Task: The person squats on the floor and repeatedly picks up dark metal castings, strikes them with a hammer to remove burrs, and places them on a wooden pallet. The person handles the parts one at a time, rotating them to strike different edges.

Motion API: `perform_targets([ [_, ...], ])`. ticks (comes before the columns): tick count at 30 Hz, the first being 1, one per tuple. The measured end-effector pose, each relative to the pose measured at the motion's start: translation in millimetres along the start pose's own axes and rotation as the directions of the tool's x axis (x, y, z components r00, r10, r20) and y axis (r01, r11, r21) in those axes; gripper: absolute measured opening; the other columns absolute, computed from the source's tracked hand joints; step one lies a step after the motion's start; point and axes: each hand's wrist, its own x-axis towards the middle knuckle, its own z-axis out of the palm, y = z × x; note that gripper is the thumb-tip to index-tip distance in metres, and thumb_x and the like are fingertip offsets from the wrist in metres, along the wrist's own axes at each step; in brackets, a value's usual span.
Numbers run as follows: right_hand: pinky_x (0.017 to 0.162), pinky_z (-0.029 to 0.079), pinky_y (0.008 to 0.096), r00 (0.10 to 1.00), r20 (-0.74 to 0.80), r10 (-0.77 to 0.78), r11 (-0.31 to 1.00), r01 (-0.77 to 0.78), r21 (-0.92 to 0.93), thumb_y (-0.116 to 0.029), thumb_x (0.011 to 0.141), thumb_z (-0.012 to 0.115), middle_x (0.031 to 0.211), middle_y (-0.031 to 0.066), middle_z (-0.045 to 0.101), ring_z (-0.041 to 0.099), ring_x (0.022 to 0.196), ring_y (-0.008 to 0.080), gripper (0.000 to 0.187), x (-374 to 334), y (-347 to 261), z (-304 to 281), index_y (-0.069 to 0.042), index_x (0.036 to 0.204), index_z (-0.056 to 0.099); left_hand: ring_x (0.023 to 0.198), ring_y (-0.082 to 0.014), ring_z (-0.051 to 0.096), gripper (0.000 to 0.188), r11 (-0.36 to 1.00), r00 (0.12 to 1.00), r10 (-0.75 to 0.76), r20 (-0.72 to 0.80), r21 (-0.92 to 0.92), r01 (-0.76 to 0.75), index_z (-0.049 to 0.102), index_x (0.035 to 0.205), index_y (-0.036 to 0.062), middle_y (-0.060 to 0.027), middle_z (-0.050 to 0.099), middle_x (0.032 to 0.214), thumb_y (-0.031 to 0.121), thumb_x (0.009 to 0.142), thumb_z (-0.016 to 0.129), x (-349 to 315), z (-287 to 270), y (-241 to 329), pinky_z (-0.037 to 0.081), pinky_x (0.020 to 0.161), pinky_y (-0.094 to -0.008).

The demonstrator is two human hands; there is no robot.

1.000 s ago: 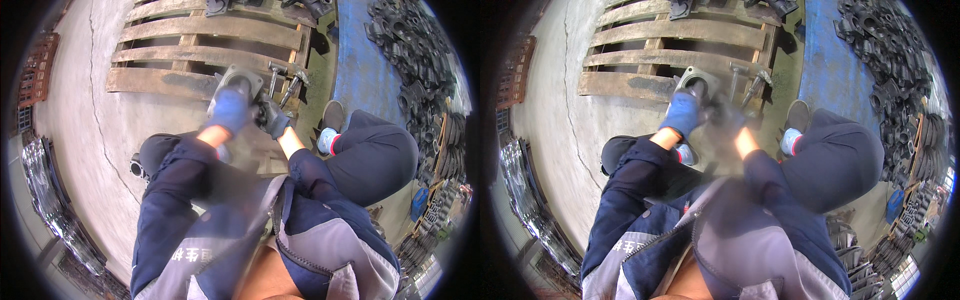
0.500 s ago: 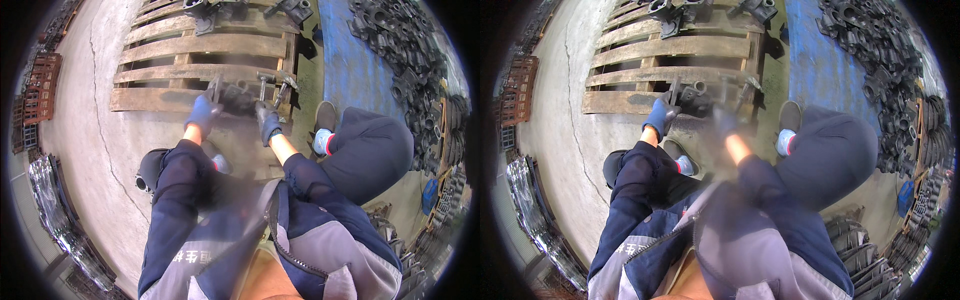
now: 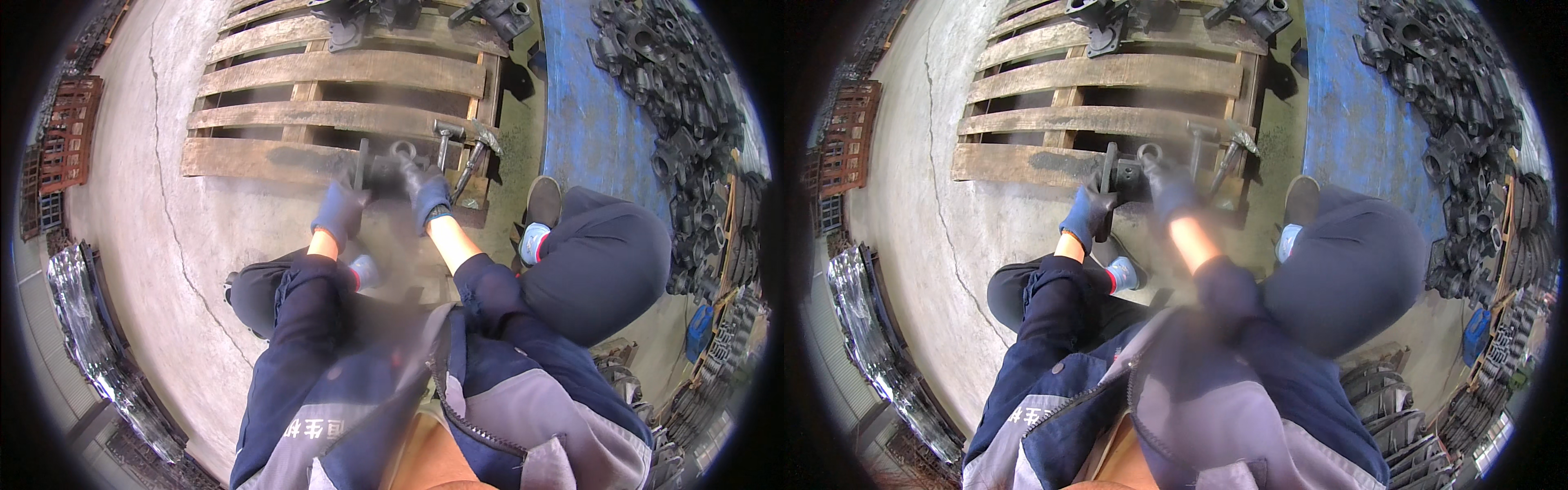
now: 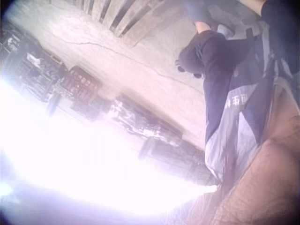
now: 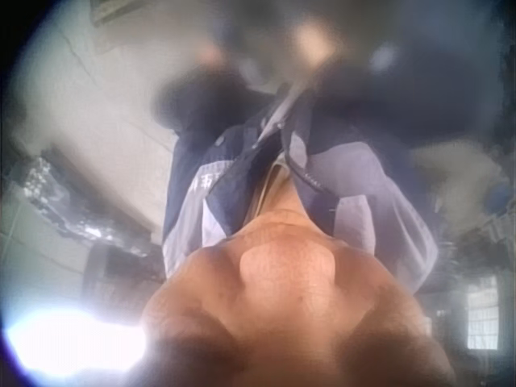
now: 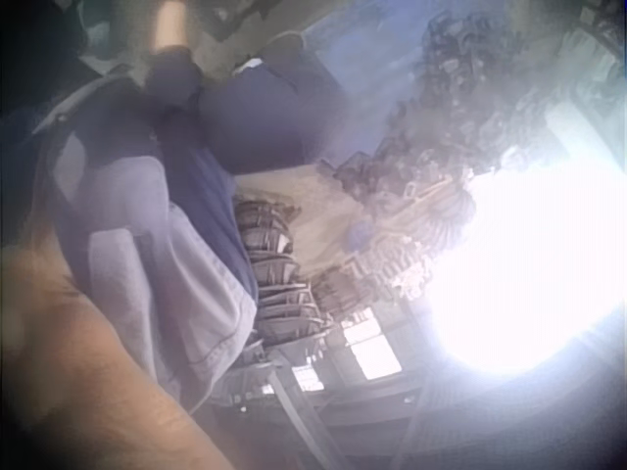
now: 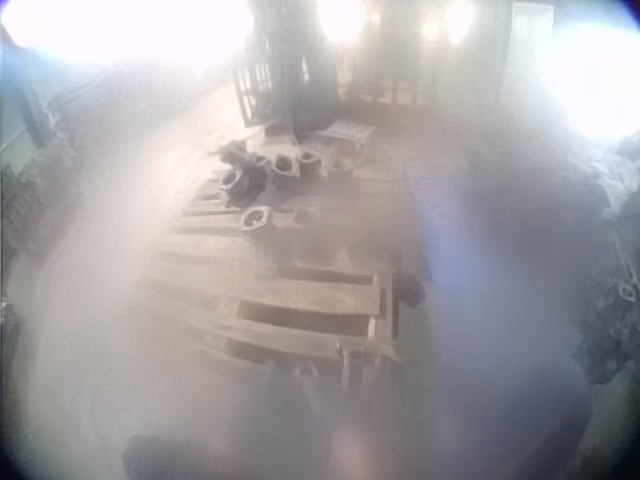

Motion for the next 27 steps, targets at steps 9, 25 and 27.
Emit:
perform_targets([
  [9,0.083,0.052,0.039,0.982,-0.101,0.161,0.977,-0.144,0.156,-0.022,0.09,0.067,0.102,0.0168,0.072,0.069,0.094,0.0302,0.028,-14,-22,-4,-0.003,0.11,0.069,0.1,-0.0232,0.065,0.042,0.976,0.999,-0.033,0.01,-0.215,0.035,0.061,0.122,0.0026,-0.0144,0.07,0.109,0.007,0.081,0.067,-12,-5,14,0.05,0.087,-0.0341],
  [25,0.08,0.053,0.0438,0.872,-0.485,0.056,0.991,0.009,0.131,-0.038,0.086,0.064,0.092,0.0233,0.071,0.068,0.094,0.039,0.039,31,35,-15,-0.001,0.094,0.073,0.098,-0.0199,0.062,0.05,0.936,0.994,-0.11,-0.025,-0.339,0.095,0.056,0.129,0.0023,-0.0143,0.068,0.11,0.009,0.08,0.064,-14,-11,6,0.048,0.088,-0.0308],
  [27,0.081,0.053,0.0457,0.794,-0.59,0.149,0.987,-0.083,0.138,-0.039,0.086,0.063,0.095,0.0236,0.071,0.067,0.097,0.0408,0.04,47,45,-20,-0.001,0.095,0.072,0.096,-0.0184,0.062,0.051,0.92,0.994,-0.105,-0.041,-0.384,0.082,0.056,0.129,0.002,-0.0134,0.068,0.107,0.009,0.079,0.065,-11,-10,-3,0.049,0.086,-0.0303],
])
